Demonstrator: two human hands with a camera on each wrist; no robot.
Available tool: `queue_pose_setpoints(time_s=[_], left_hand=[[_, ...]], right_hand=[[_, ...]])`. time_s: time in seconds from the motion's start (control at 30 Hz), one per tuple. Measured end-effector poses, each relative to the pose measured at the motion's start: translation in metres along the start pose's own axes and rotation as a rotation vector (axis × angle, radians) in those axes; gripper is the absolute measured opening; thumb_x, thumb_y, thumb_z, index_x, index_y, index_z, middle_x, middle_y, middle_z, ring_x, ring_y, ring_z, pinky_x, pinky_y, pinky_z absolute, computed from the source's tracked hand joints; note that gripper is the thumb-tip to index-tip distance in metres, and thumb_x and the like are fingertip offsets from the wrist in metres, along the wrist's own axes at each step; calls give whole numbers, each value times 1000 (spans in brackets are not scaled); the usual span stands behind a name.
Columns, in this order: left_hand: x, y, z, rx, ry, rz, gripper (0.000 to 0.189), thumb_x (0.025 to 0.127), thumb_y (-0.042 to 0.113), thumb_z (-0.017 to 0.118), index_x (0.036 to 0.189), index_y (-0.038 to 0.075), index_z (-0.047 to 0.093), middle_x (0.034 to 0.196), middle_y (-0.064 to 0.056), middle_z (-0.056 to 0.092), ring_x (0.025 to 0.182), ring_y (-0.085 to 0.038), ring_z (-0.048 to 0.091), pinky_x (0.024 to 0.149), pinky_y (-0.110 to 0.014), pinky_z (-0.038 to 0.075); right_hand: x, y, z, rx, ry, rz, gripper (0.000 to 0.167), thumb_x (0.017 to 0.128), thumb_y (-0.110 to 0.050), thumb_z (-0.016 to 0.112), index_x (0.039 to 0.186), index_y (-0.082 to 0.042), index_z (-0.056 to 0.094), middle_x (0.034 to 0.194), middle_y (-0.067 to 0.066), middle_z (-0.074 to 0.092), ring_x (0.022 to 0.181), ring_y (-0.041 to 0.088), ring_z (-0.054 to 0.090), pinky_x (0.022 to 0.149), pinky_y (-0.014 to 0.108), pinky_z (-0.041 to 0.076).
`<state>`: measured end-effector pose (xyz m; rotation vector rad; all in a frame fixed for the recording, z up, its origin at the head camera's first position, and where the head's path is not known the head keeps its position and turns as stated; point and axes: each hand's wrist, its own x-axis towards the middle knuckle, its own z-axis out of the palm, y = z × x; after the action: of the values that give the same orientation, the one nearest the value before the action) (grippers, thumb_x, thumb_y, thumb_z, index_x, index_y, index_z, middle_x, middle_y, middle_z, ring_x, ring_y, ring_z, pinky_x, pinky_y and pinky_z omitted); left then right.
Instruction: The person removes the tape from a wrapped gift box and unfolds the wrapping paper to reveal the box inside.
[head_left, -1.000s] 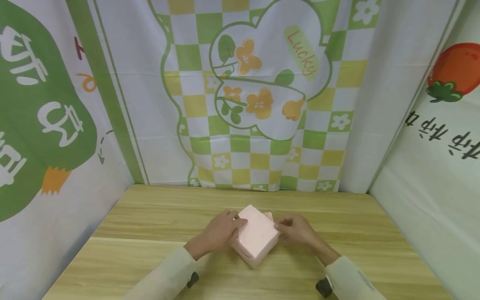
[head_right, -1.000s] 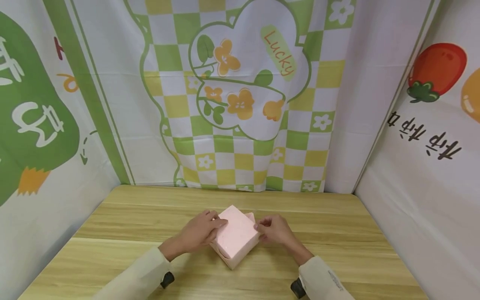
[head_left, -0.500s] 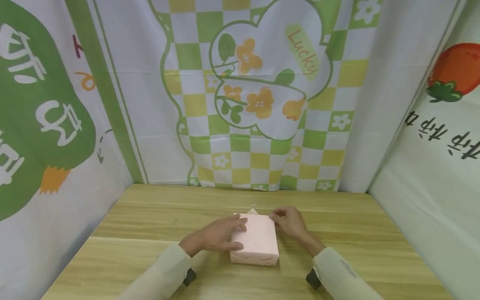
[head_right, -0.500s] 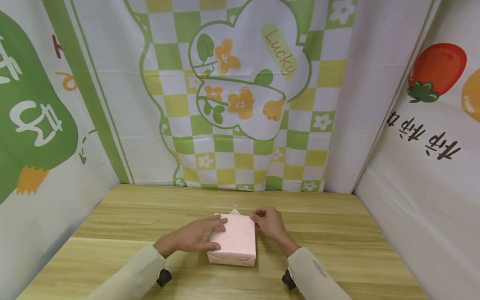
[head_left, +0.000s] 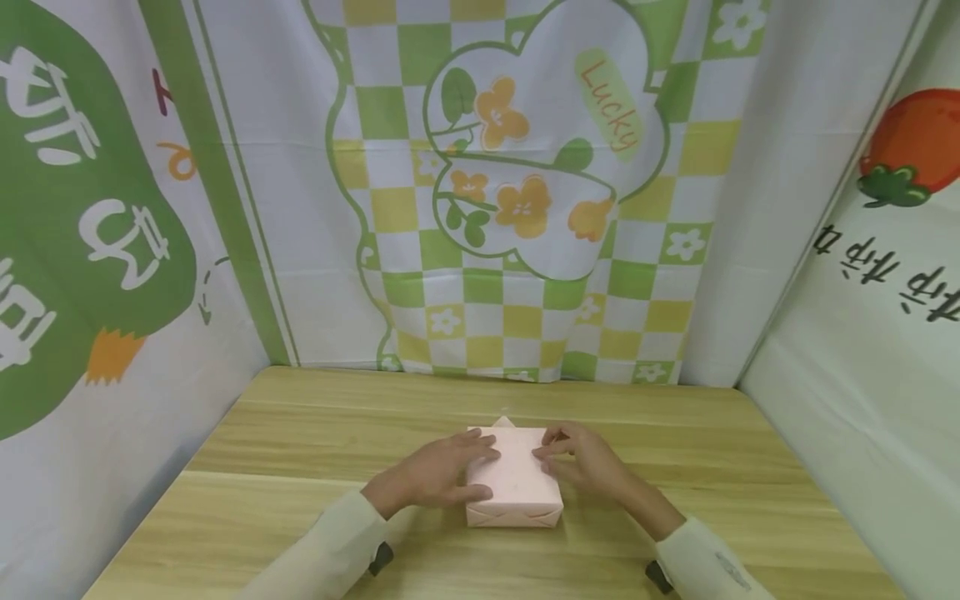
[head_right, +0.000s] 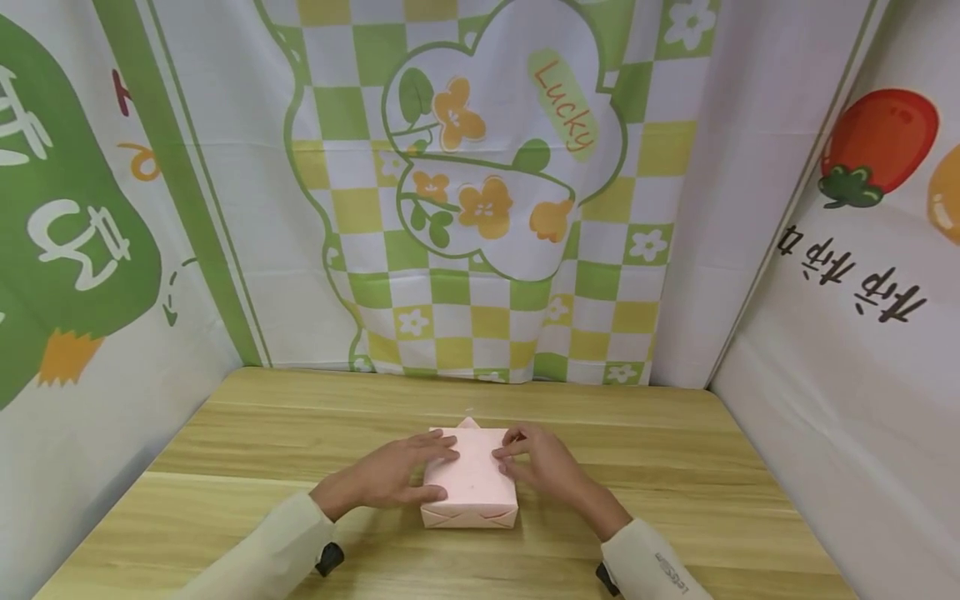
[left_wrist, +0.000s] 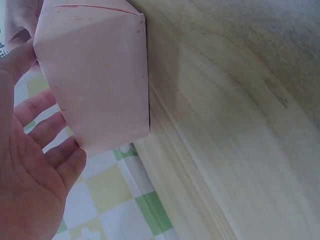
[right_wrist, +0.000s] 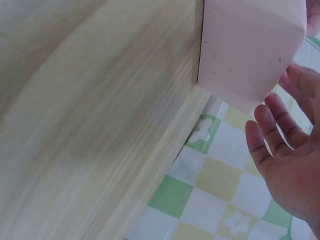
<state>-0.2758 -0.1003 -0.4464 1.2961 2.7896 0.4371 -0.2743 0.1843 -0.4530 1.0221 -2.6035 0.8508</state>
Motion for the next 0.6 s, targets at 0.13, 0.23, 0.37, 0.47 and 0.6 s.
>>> queue_pose_setpoints(time_s=[0.13, 0.23, 0.37, 0.47, 0.6], left_hand=[[-1, 0, 0, 1, 6, -3, 55, 95, 46, 60, 140, 14, 54, 153, -8, 45, 143, -33, 39, 116, -48, 36], [-1, -1, 1, 2, 8, 9, 56, 95, 46, 59, 140, 13, 54, 153, -9, 45, 143, -33, 39, 115, -48, 37], [-1, -2, 1, 4, 16, 33, 55, 96, 45, 58, 140, 11, 54, 152, -11, 46, 142, -35, 41, 114, -49, 38], [-1, -2, 1, 10, 19, 47, 55, 96, 44, 58, 140, 10, 54, 152, -12, 46, 141, -36, 41, 114, -49, 39], [-1, -2, 2, 5, 4, 41, 55, 97, 43, 57, 141, 11, 53, 153, -11, 44, 143, -34, 39, 115, -47, 37]], right_hand=[[-1, -3, -1, -22, -2, -16, 11, 86, -8, 74, 96, -9, 79, 94, 1, 65, 86, 15, 61, 74, 27, 53], [-1, -5, 1, -23, 4, -10, 10, 85, -7, 74, 93, -11, 78, 88, -1, 64, 82, 14, 61, 71, 27, 53], [1, -7, 3, -23, 0, 0, 11, 87, -7, 72, 96, -9, 77, 87, -1, 64, 80, 12, 60, 70, 29, 55], [1, -8, 4, -6, -4, 31, 10, 87, -6, 72, 94, -11, 77, 86, -4, 64, 79, 8, 58, 69, 27, 54], [2, -7, 5, 15, -6, 66, 9, 86, -6, 73, 86, -15, 75, 82, -7, 63, 77, 3, 57, 67, 24, 53]])
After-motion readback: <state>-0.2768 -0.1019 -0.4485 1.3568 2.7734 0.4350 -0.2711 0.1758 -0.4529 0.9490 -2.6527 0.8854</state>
